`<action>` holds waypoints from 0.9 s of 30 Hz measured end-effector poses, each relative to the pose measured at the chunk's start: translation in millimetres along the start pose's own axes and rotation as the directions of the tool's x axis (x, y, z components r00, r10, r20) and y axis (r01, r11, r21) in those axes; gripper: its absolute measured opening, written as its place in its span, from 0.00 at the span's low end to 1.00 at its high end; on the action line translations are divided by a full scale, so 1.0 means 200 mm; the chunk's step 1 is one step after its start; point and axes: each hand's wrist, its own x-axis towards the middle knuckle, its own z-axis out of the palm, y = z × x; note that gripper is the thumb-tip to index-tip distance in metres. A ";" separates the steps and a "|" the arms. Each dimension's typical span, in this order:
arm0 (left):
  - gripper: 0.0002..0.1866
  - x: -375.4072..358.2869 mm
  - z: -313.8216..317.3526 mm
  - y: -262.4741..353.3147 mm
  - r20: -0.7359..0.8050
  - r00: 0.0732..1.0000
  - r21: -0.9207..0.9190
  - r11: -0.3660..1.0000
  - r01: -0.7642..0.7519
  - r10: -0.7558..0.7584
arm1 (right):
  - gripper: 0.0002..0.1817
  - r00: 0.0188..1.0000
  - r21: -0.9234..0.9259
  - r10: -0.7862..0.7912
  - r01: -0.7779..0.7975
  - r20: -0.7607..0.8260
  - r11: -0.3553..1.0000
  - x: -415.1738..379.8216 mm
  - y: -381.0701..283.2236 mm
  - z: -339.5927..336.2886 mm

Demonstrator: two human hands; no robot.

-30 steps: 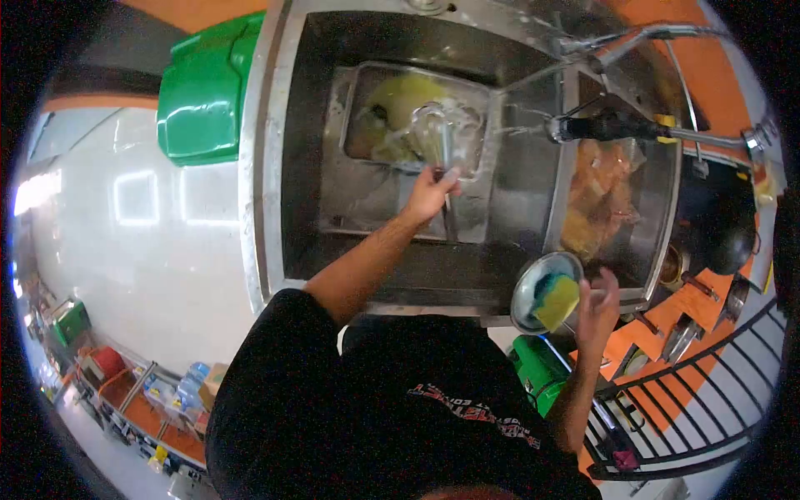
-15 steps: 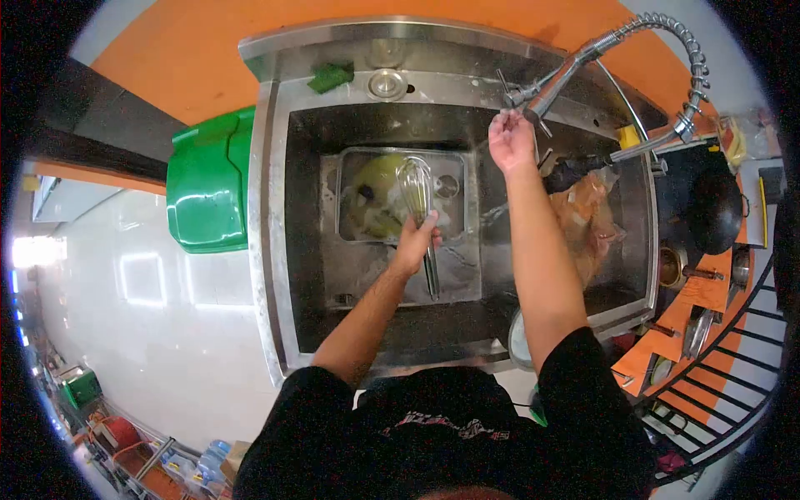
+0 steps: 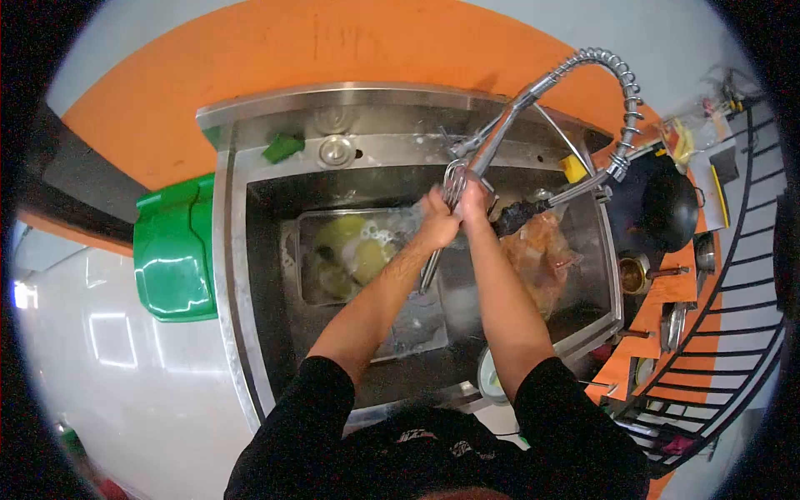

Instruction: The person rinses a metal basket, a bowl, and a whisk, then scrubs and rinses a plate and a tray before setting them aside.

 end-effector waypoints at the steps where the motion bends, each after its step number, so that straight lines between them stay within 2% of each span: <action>1: 0.34 0.02 0.04 0.01 -0.227 0.948 0.207 0.962 -0.176 0.222 | 0.29 1.000 0.002 -0.010 0.010 -0.005 1.000 -0.02 -0.05 0.00; 2: 0.31 0.05 0.01 0.13 -0.233 0.938 0.048 0.966 -0.253 0.257 | 0.30 0.996 0.038 -0.063 0.065 -0.061 0.997 -0.08 -0.11 0.01; 3: 0.31 0.10 -0.02 0.21 -0.231 0.936 0.045 0.964 -0.262 0.265 | 0.31 0.987 0.070 -0.113 0.122 -0.117 0.990 -0.14 -0.18 0.03; 4: 0.29 0.14 -0.06 0.28 -0.084 0.944 0.022 0.948 -0.317 0.318 | 0.35 0.998 0.098 -0.065 0.063 0.017 0.993 -0.19 -0.23 0.03; 5: 0.28 0.19 -0.08 0.31 0.062 0.929 -0.009 0.931 -0.365 0.364 | 0.35 0.997 0.095 -0.070 0.068 0.013 0.993 -0.27 -0.28 0.05; 6: 0.22 0.23 -0.04 0.27 0.005 0.963 0.018 0.963 -0.269 0.269 | 0.37 0.996 0.220 0.016 -0.035 0.085 0.975 -0.36 -0.33 0.09; 7: 0.22 0.28 -0.04 0.26 0.004 0.963 0.014 0.963 -0.270 0.270 | 0.39 0.981 0.333 0.091 -0.144 0.169 0.932 -0.41 -0.35 0.12; 8: 0.19 0.33 -0.06 0.24 -0.005 0.980 0.021 0.980 -0.199 0.199 | 0.39 0.938 0.362 0.147 -0.262 0.314 0.895 -0.36 -0.28 0.08; 9: 0.17 0.38 -0.08 0.23 -0.013 0.992 0.029 0.992 -0.126 0.126 | 0.39 0.938 0.362 0.147 -0.261 0.314 0.895 -0.33 -0.19 0.04; 10: 0.17 0.45 -0.09 0.18 -0.014 0.992 0.031 0.991 -0.128 0.128 | 0.38 0.946 0.184 0.167 -0.223 0.276 0.957 -0.31 -0.10 0.03; 11: 0.17 0.53 -0.09 0.11 -0.271 0.963 -0.116 0.993 -0.038 0.006 | 0.37 0.955 0.000 0.176 -0.181 0.238 0.984 -0.33 -0.05 0.04; 12: 0.17 0.57 -0.10 0.07 -0.486 0.861 -0.276 0.961 0.011 -0.150 | 0.33 0.970 -0.014 0.142 -0.142 0.196 0.990 -0.45 -0.09 0.12; 13: 0.17 0.56 -0.11 0.07 -0.483 0.863 -0.268 0.963 0.012 -0.145 | 0.33 0.970 -0.005 0.141 -0.143 0.195 0.990 -0.43 -0.06 0.10; 15: 0.17 0.50 -0.15 0.10 -0.335 0.927 -0.276 0.958 0.074 -0.168 | 0.29 0.973 -0.171 0.174 -0.148 0.151 0.974 -0.35 0.04 0.05; 16: 0.19 0.44 -0.19 0.14 -0.251 0.965 -0.093 0.994 0.050 -0.072 | 0.28 0.993 -0.141 0.112 -0.114 -0.021 0.983 -0.35 0.06 0.12; 17: 0.19 0.38 -0.22 0.18 -0.249 0.966 -0.082 0.995 0.052 -0.071 | 0.27 0.999 -0.036 0.032 -0.031 0.030 0.999 -0.34 0.07 0.12; 19: 0.27 0.26 -0.27 0.25 0.032 0.998 -0.157 0.986 0.054 -0.050 | 0.26 0.995 0.234 0.088 -0.097 0.051 0.967 -0.35 -0.08 0.18; 20: 0.27 0.22 -0.22 0.19 0.038 0.998 -0.151 0.987 0.050 -0.045 | 0.28 0.995 0.293 0.099 -0.099 0.013 0.951 -0.29 -0.09 0.17; 21: 0.31 0.19 -0.13 0.08 -0.048 0.998 -0.281 0.959 0.020 -0.035 | 0.28 0.996 0.298 0.094 -0.093 0.013 0.950 -0.27 -0.13 0.19; 22: 0.35 0.17 -0.08 0.00 -0.136 0.990 -0.404 0.914 -0.022 -0.036 | 0.24 0.987 0.195 0.131 -0.112 -0.090 0.975 -0.26 -0.17 0.22; 23: 0.35 0.17 -0.09 -0.02 -0.137 0.990 -0.402 0.915 -0.028 -0.031 | 0.20 0.968 0.089 0.156 -0.141 -0.194 0.986 -0.22 -0.17 0.22; 24: 0.37 0.18 -0.10 -0.05 -0.026 0.973 -0.553 0.814 0.179 -0.231 | 0.15 0.981 -0.254 -0.114 0.071 -0.159 0.965 -0.12 -0.06 0.18; 25: 0.39 0.18 -0.11 -0.05 0.117 0.909 -0.664 0.649 0.372 -0.401 | 0.15 0.981 -0.257 -0.120 0.077 -0.155 0.963 -0.13 -0.09 0.19; 26: 0.36 0.17 -0.12 0.00 0.073 0.920 -0.761 0.575 0.301 -0.386 | 0.14 0.940 -0.483 -0.313 0.213 -0.135 0.849 -0.20 -0.13 0.22; 27: 0.36 0.19 -0.13 0.04 0.072 0.921 -0.766 0.570 0.297 -0.382 | 0.14 0.870 -0.677 -0.488 0.318 -0.070 0.663 -0.26 -0.18 0.23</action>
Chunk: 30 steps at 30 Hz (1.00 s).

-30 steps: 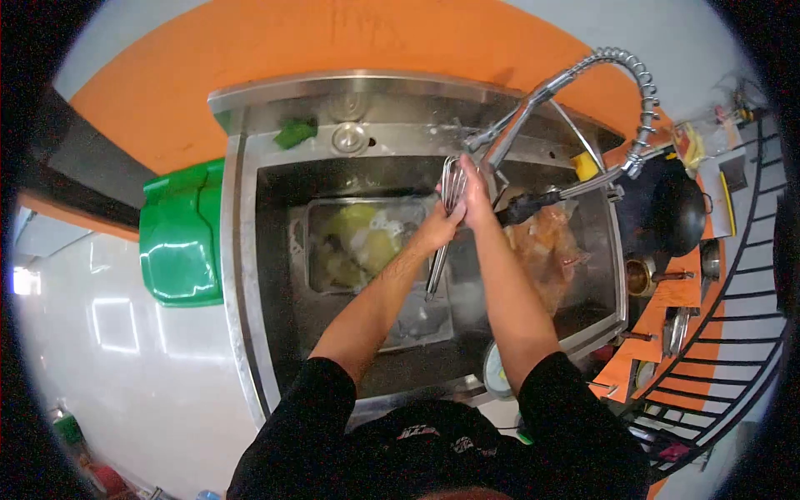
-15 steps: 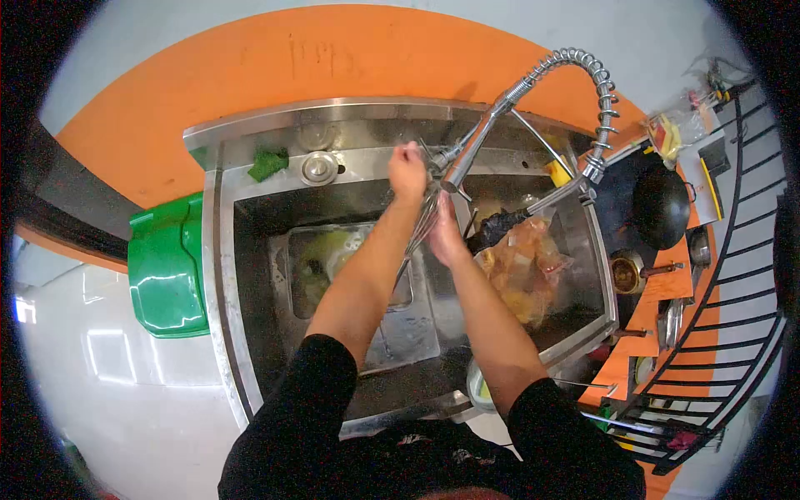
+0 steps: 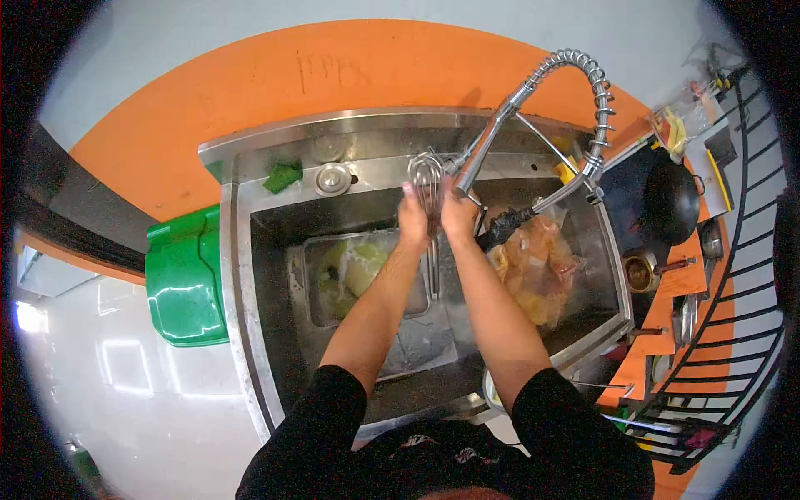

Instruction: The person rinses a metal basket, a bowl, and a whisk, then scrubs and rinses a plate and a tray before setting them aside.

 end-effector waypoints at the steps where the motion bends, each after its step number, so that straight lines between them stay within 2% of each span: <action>1: 0.35 0.04 -0.01 0.01 -0.052 0.994 -0.093 0.990 -0.102 0.098 | 0.18 0.994 -0.035 -0.110 0.111 0.018 0.993 -0.05 -0.08 -0.05; 2: 0.34 0.05 0.01 0.06 -0.114 0.976 -0.179 0.962 -0.206 0.188 | 0.18 0.993 -0.038 -0.115 0.115 0.017 0.993 -0.10 0.02 -0.06; 3: 0.30 0.04 0.03 0.12 -0.197 0.976 -0.265 0.954 -0.141 0.090 | 0.18 0.981 -0.034 -0.149 0.155 0.125 0.987 -0.16 0.12 -0.05; 4: 0.30 0.03 0.05 0.18 -0.198 0.976 -0.270 0.952 -0.143 0.091 | 0.18 0.955 -0.025 -0.182 0.193 0.235 0.981 -0.20 0.19 -0.05; 5: 0.30 0.04 0.06 0.22 -0.202 0.976 -0.426 0.890 -0.162 0.081 | 0.18 0.953 -0.027 -0.185 0.197 0.239 0.980 -0.23 0.16 -0.08; 6: 0.29 0.05 0.07 0.26 -0.205 0.976 -0.568 0.804 -0.176 0.069 | 0.19 0.932 0.009 -0.166 0.172 0.322 0.985 -0.27 0.14 -0.11; 7: 0.31 0.08 0.06 0.26 -0.318 0.945 -0.524 0.845 -0.112 -0.072 | 0.20 0.903 0.048 -0.150 0.143 0.401 0.989 -0.28 0.15 -0.12; 8: 0.31 0.09 0.02 0.25 -0.320 0.945 -0.520 0.847 -0.114 -0.068 | 0.20 0.903 0.053 -0.151 0.142 0.401 0.988 -0.27 0.15 -0.12; 9: 0.30 0.09 -0.02 0.23 -0.107 0.988 -0.519 0.854 0.041 -0.113 | 0.18 0.885 0.055 0.062 -0.098 0.462 0.994 -0.23 0.15 -0.14; 10: 0.30 0.06 -0.03 0.26 0.111 0.981 -0.484 0.853 0.194 -0.160 | 0.16 0.814 0.042 0.262 -0.330 0.519 0.943 -0.21 0.16 -0.15; 11: 0.30 0.03 -0.01 0.28 0.113 0.981 -0.479 0.856 0.194 -0.158 | 0.15 0.792 0.140 0.277 -0.411 0.544 0.901 -0.19 0.16 -0.16; 12: 0.31 0.01 0.03 0.29 0.183 0.965 -0.336 0.910 0.242 -0.189 | 0.15 0.794 0.145 0.277 -0.412 0.541 0.900 -0.19 0.17 -0.15; 13: 0.31 -0.02 0.08 0.30 0.247 0.942 -0.185 0.943 0.276 -0.227 | 0.14 0.795 0.194 0.194 -0.363 0.575 0.912 -0.17 0.20 -0.13; 14: 0.31 0.02 0.09 0.24 0.251 0.941 -0.184 0.943 0.276 -0.226 | 0.13 0.790 0.242 0.110 -0.312 0.603 0.919 -0.17 0.19 -0.13; 15: 0.31 0.05 0.10 0.18 0.268 0.928 -0.027 0.961 0.277 -0.260 | 0.13 0.793 0.242 0.109 -0.309 0.599 0.920 -0.17 0.18 -0.14; 16: 0.30 0.05 0.13 0.15 0.281 0.914 0.129 0.955 0.268 -0.294 | 0.13 0.803 0.327 0.166 -0.409 0.572 0.852 -0.18 0.16 -0.15; 17: 0.25 0.05 0.17 0.14 0.239 0.943 0.193 0.963 0.187 -0.231 | 0.13 0.805 0.411 0.225 -0.495 0.549 0.766 -0.20 0.13 -0.16; 18: 0.25 0.09 0.20 0.11 0.247 0.941 0.190 0.964 0.187 -0.232 | 0.13 0.809 0.409 0.226 -0.490 0.543 0.770 -0.23 0.13 -0.18; 19: 0.23 0.23 0.18 -0.01 0.320 0.947 0.272 0.959 -0.080 -0.011 | 0.13 0.740 0.384 0.272 -0.583 0.616 0.716 -0.26 0.18 -0.19; 20: 0.21 0.31 0.19 -0.08 0.405 0.892 0.324 0.881 -0.345 0.201 | 0.13 0.661 0.349 0.308 -0.668 0.684 0.658 -0.28 0.22 -0.20; 21: 0.19 0.29 0.22 -0.08 0.446 0.708 0.360 0.615 -0.702 0.547 | 0.13 0.611 0.354 0.372 -0.747 0.698 0.563 -0.34 0.14 -0.23; 22: 0.19 0.31 0.23 -0.09 0.442 0.709 0.354 0.619 -0.701 0.550 | 0.13 0.612 0.349 0.376 -0.746 0.695 0.568 -0.34 0.15 -0.24; 24: 0.21 0.38 0.22 -0.08 0.567 0.654 0.371 0.554 -0.745 0.501 | 0.12 0.520 0.344 0.284 -0.801 0.806 0.489 -0.34 0.16 -0.23; 25: 0.27 0.37 0.22 -0.01 0.566 0.769 0.310 0.788 -0.532 0.296 | 0.12 0.604 0.361 0.287 -0.725 0.744 0.587 -0.35 0.12 -0.22; 26: 0.27 0.35 0.24 0.04 0.569 0.767 0.308 0.787 -0.534 0.298 | 0.12 0.607 0.364 0.286 -0.722 0.742 0.589 -0.32 0.10 -0.24; 27: 0.32 0.33 0.27 0.08 0.370 0.925 0.211 0.963 -0.169 0.081 | 0.14 0.660 0.405 0.278 -0.683 0.698 0.608 -0.28 0.07 -0.24; 28: 0.37 0.29 0.28 0.14 0.198 0.958 0.026 0.978 0.207 -0.208 | 0.15 0.710 0.444 0.270 -0.644 0.651 0.624 -0.24 0.05 -0.23; 29: 0.43 0.21 0.26 0.20 0.129 0.956 -0.060 0.960 0.274 -0.264 | 0.15 0.711 0.450 0.270 -0.645 0.649 0.618 -0.22 0.03 -0.23; 30: 0.43 0.18 0.23 0.22 0.127 0.955 -0.049 0.960 0.277 -0.269 | 0.16 0.714 0.425 0.317 -0.651 0.624 0.629 -0.20 0.01 -0.21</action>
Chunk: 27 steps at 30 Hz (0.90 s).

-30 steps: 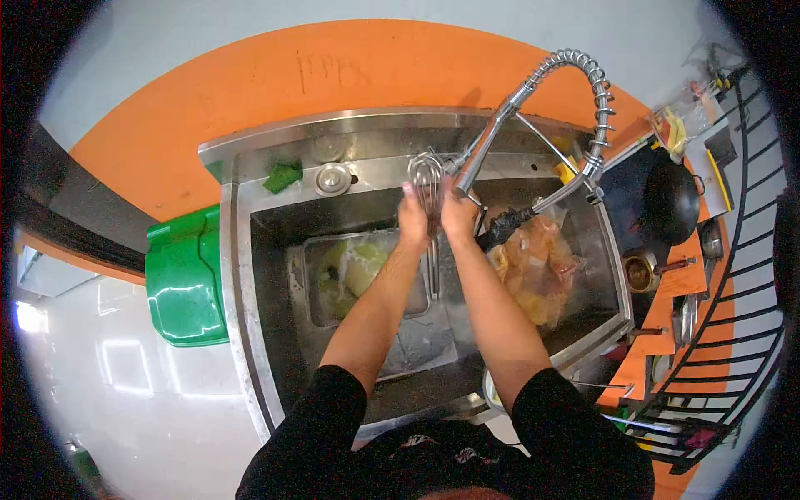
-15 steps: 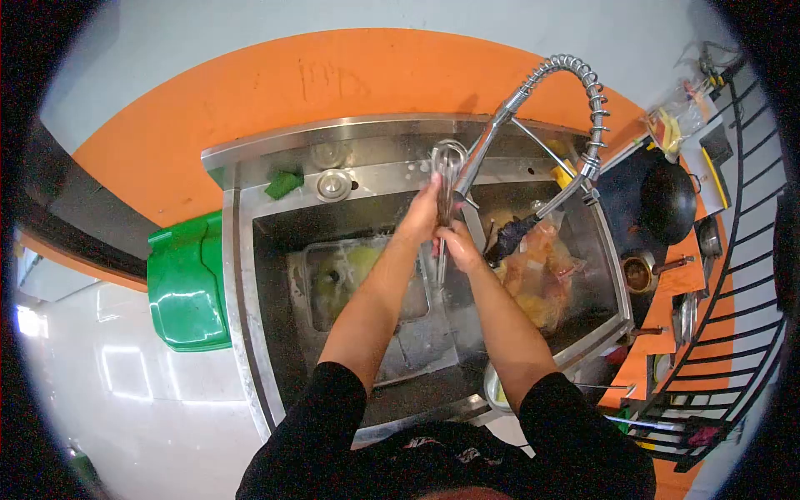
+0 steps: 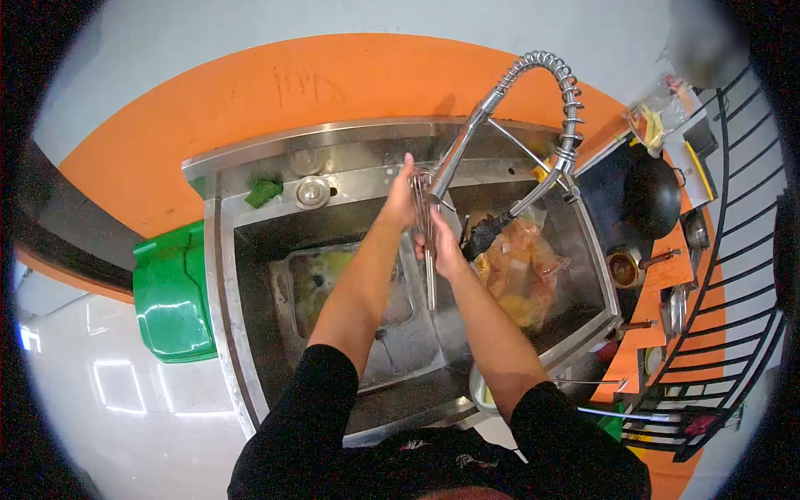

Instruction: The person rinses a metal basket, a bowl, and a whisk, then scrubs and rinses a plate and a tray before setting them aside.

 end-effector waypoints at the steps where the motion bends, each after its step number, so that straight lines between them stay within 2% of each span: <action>1: 0.43 0.01 -0.05 -0.01 0.069 0.996 -0.009 0.998 0.057 -0.056 | 0.17 0.999 -0.024 0.018 -0.019 -0.049 1.000 0.02 -0.02 0.02; 2: 0.44 -0.01 -0.07 0.00 0.137 0.985 -0.014 0.994 0.111 -0.108 | 0.19 0.995 -0.047 0.035 -0.039 -0.094 0.998 0.06 -0.03 0.03; 3: 0.38 -0.04 -0.10 0.00 0.158 0.974 -0.016 0.986 0.169 -0.164 | 0.19 0.995 -0.037 0.038 -0.041 -0.088 0.998 0.11 -0.04 0.05; 4: 0.38 -0.03 -0.11 0.00 0.149 0.975 -0.008 0.986 0.169 -0.166 | 0.20 0.993 0.013 -0.032 0.034 -0.115 0.999 0.19 -0.02 0.05; 5: 0.31 -0.02 -0.10 -0.02 0.136 0.991 -0.032 0.999 0.003 0.002 | 0.22 0.984 0.060 -0.101 0.111 -0.148 0.992 0.25 0.00 0.04; 6: 0.24 -0.01 -0.09 -0.04 0.121 0.978 -0.055 0.985 -0.165 0.170 | 0.22 0.984 0.068 -0.099 0.110 -0.146 0.992 0.30 0.03 0.04; 7: 0.21 -0.10 -0.03 0.01 0.012 0.980 -0.062 0.978 -0.199 0.200 | 0.21 0.974 0.041 -0.123 0.133 -0.192 0.990 0.35 0.06 0.03; 8: 0.21 -0.08 -0.04 0.00 0.010 0.980 -0.061 0.978 -0.200 0.201 | 0.20 0.960 0.009 -0.148 0.155 -0.236 0.988 0.41 0.11 0.01; 9: 0.21 -0.05 -0.04 0.01 -0.026 0.960 0.063 0.959 -0.275 0.277 | 0.19 0.918 -0.110 -0.217 0.191 -0.333 0.975 0.47 0.14 -0.02; 10: 0.21 -0.01 -0.04 0.00 -0.052 0.933 0.187 0.922 -0.340 0.355 | 0.19 0.918 -0.113 -0.218 0.191 -0.331 0.975 0.51 0.17 -0.04; 11: 0.19 0.03 -0.04 -0.04 -0.024 0.961 0.161 0.949 -0.270 0.277 | 0.18 0.910 0.191 -0.114 0.203 -0.399 0.960 0.53 0.20 -0.06; 12: 0.19 0.12 -0.07 -0.11 -0.025 0.960 0.154 0.950 -0.271 0.278 | 0.18 0.903 0.472 0.007 0.219 -0.430 0.854 0.54 0.19 -0.06; 13: 0.18 0.23 -0.13 -0.21 0.156 0.871 0.466 0.743 -0.480 0.465 | 0.20 0.964 0.562 0.060 0.100 -0.261 0.821 0.41 0.14 -0.01; 14: 0.17 0.30 -0.14 -0.28 0.383 0.741 0.665 0.393 -0.635 0.551 | 0.20 0.964 0.553 0.058 0.101 -0.261 0.827 0.29 0.07 0.05; 15: 0.17 0.32 -0.11 -0.31 0.383 0.736 0.658 0.394 -0.642 0.559 | 0.22 0.984 0.651 -0.027 0.139 -0.179 0.746 0.18 0.00 0.13; 16: 0.17 0.31 -0.07 -0.35 0.433 0.661 0.731 0.191 -0.655 0.613 | 0.24 0.987 0.744 -0.120 0.158 -0.105 0.650 0.13 -0.04 0.16; 17: 0.16 0.26 -0.03 -0.36 0.492 0.586 0.776 -0.019 -0.630 0.644 | 0.28 0.968 0.713 -0.222 0.235 -0.113 0.661 0.15 -0.01 0.13; 18: 0.16 0.22 -0.01 -0.35 0.491 0.586 0.775 -0.016 -0.632 0.645 | 0.28 0.968 0.710 -0.223 0.237 -0.116 0.663 0.17 0.01 0.09; 20: 0.19 -0.03 0.09 -0.15 0.402 0.798 0.743 0.350 -0.571 0.449 | 0.30 0.992 0.712 -0.033 0.108 -0.119 0.693 0.17 0.02 0.06; 21: 0.18 0.05 0.02 -0.15 0.380 0.789 0.820 0.218 -0.529 0.484 | 0.30 0.993 0.714 -0.026 0.103 -0.118 0.693 0.15 0.03 0.07; 22: 0.18 0.11 -0.02 -0.19 0.374 0.790 0.823 0.218 -0.524 0.486 | 0.29 0.989 0.633 -0.078 0.141 -0.127 0.761 0.13 0.03 0.08; 23: 0.17 0.16 -0.04 -0.20 0.330 0.804 0.748 0.383 -0.543 0.495 | 0.28 0.984 0.544 -0.132 0.177 -0.121 0.820 0.15 0.05 0.09; 24: 0.18 0.19 -0.10 -0.17 0.265 0.815 0.655 0.524 -0.544 0.515 | 0.28 0.929 0.383 -0.245 0.340 -0.276 0.859 0.16 0.07 0.11; 25: 0.15 0.01 -0.05 -0.12 0.395 0.665 0.672 0.294 -0.680 0.634 | 0.27 0.858 0.202 -0.368 0.456 -0.357 0.867 0.25 0.12 0.09; 26: 0.18 -0.16 0.03 -0.11 0.251 0.674 0.825 0.210 -0.524 0.695 | 0.24 0.873 0.224 -0.402 0.466 -0.277 0.856 0.38 0.19 -0.01; 27: 0.19 -0.49 0.12 -0.01 0.057 0.817 0.796 0.468 -0.384 0.573 | 0.20 0.922 -0.625 -0.332 0.141 -0.200 0.768 0.48 0.15 -0.13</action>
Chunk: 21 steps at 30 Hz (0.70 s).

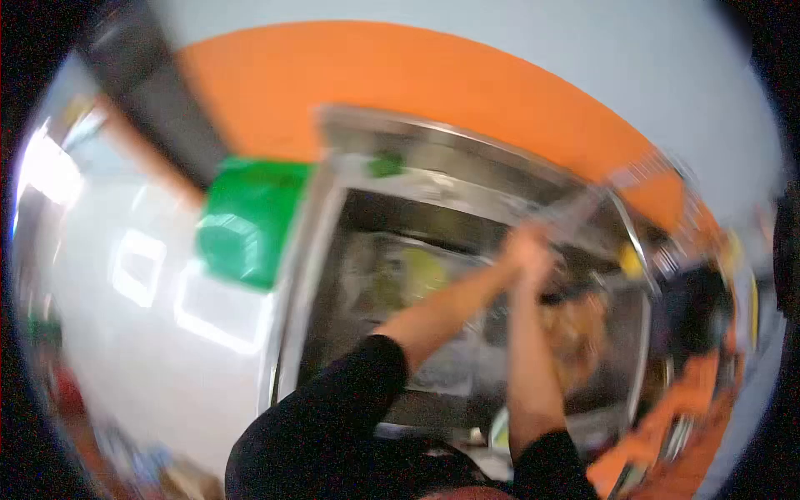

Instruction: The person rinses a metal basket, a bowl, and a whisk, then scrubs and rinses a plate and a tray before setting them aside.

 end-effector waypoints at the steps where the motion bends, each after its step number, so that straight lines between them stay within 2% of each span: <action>1: 0.17 0.06 0.13 -0.15 -0.004 1.000 0.205 0.979 0.018 -0.018 | 0.21 0.993 -0.140 -0.109 0.113 0.036 0.984 -0.02 -0.02 0.01; 2: 0.18 0.01 0.13 -0.13 -0.141 0.979 0.203 0.972 -0.118 0.148 | 0.21 0.989 -0.006 -0.135 0.135 0.065 0.991 -0.05 -0.02 0.01; 3: 0.17 0.02 0.00 -0.08 0.206 0.978 0.201 0.980 -0.013 -0.029 | 0.22 0.988 0.248 -0.128 0.102 0.088 0.963 -0.04 0.00 0.00; 4: 0.13 0.05 0.06 -0.26 0.069 0.967 0.025 0.969 -0.246 0.244 | 0.22 0.984 0.505 -0.118 0.035 0.132 0.862 -0.03 0.02 -0.01; 5: 0.12 0.06 0.09 -0.35 -0.052 0.900 0.144 0.895 -0.422 0.433 | 0.23 0.965 0.688 -0.165 -0.021 0.205 0.726 0.03 0.07 -0.05; 6: 0.12 0.08 0.09 -0.41 0.077 0.919 0.233 0.889 -0.394 0.387 | 0.24 0.928 0.761 -0.250 -0.053 0.277 0.647 0.07 0.11 -0.06; 7: 0.13 0.10 0.08 -0.44 0.214 0.921 0.307 0.873 -0.380 0.326 | 0.24 0.769 0.791 -0.496 -0.021 0.404 0.611 0.18 0.18 -0.08; 8: 0.13 0.10 0.04 -0.41 0.199 0.922 0.315 0.869 -0.382 0.333 | 0.27 1.000 0.759 0.010 -0.021 0.019 0.651 0.00 -0.09 -0.01; 9: 0.14 0.06 0.02 -0.38 0.117 0.953 0.308 0.903 -0.301 0.278 | 0.27 1.000 0.758 0.004 -0.020 0.023 0.652 -0.12 -0.27 0.01; 10: 0.16 0.03 0.01 -0.36 0.037 0.976 0.291 0.932 -0.218 0.217 | 0.31 0.999 0.475 0.015 0.005 -0.039 0.880 -0.22 -0.40 0.02; 11: 0.16 0.04 0.02 -0.37 0.031 0.976 0.289 0.932 -0.216 0.217 | 0.35 0.995 0.129 0.003 0.010 -0.101 0.992 -0.26 -0.48 0.00; 12: 0.17 0.03 0.02 -0.40 -0.049 0.977 0.178 0.964 -0.197 0.209 | 0.38 0.994 0.006 0.028 -0.028 -0.110 1.000 -0.26 -0.49 0.00; 13: 0.18 0.02 0.00 -0.39 -0.131 0.974 0.063 0.982 -0.180 0.187 | 0.38 0.995 0.001 0.023 -0.023 -0.101 1.000 -0.24 -0.50 0.00; 15: 0.16 0.03 -0.03 -0.38 -0.131 0.971 0.096 0.977 -0.188 0.199 | 0.36 0.998 0.395 0.011 0.014 -0.060 0.919 -0.21 -0.48 0.01; 16: 0.16 0.03 -0.03 -0.38 -0.116 0.969 0.130 0.971 -0.201 0.217 | 0.26 0.999 0.494 0.053 -0.050 0.008 0.868 -0.25 -0.52 0.01; 17: 0.16 0.05 -0.03 -0.37 -0.118 0.969 0.131 0.971 -0.201 0.216 | 0.26 0.999 0.494 0.052 -0.051 0.010 0.868 -0.27 -0.53 0.01; 19: 0.14 0.11 -0.02 -0.35 0.044 0.991 0.294 0.946 -0.135 0.128 | 0.24 1.000 0.457 0.020 -0.009 -0.019 0.889 -0.29 -0.53 0.01; 20: 0.14 0.13 -0.01 -0.34 0.042 0.991 0.291 0.947 -0.135 0.128 | 0.24 1.000 0.454 0.019 -0.009 -0.019 0.891 -0.23 -0.46 -0.03; 21: 0.14 0.13 0.02 -0.31 0.103 0.990 0.355 0.927 -0.122 0.091 | 0.25 0.972 0.647 -0.002 -0.155 0.236 0.747 -0.10 -0.30 -0.10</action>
